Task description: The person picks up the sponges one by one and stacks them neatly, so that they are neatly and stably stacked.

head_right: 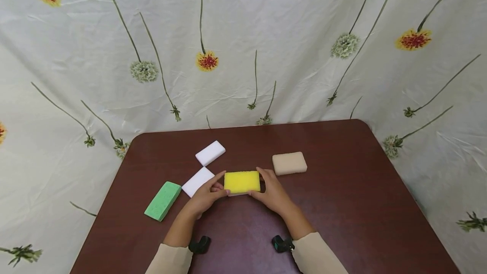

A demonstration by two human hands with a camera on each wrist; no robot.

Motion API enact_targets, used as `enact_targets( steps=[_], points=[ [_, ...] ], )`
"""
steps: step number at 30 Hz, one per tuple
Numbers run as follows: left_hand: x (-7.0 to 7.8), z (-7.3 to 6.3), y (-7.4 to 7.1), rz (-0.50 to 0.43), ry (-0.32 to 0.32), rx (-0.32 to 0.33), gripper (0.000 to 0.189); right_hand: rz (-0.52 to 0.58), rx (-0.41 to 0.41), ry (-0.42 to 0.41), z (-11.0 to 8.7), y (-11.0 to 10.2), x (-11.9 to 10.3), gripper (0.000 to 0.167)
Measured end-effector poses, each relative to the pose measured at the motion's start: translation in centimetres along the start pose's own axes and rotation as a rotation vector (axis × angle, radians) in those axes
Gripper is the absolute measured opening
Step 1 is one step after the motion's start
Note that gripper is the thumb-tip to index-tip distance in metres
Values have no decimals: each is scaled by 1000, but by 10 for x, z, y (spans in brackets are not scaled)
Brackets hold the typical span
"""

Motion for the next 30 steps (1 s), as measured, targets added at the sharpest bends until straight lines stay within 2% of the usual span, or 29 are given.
enact_targets(
  steps=[7,18,24,30],
  points=[
    [-1,0,0,-6,3,0,74,72,35,-13,-2,-7,1,69],
    [0,0,1,-28,20,8,74,109,170,-90,-1,-24,8,60],
    [-2,2,2,-30,16,26,73,124,214,-58,-1,-36,13,60],
    [0,0,2,-50,21,12,75,110,267,-2,-3,-48,19,59]
  ],
)
Point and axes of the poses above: each hand's wrist, its own z-axis towards the middle knuckle, its own y-axis out of the palm, x = y × z, the point moved 2 cm from there along z, towards the middle knuckle, and after that the axes turned 2 degrees about y, right-handed, at the moved point
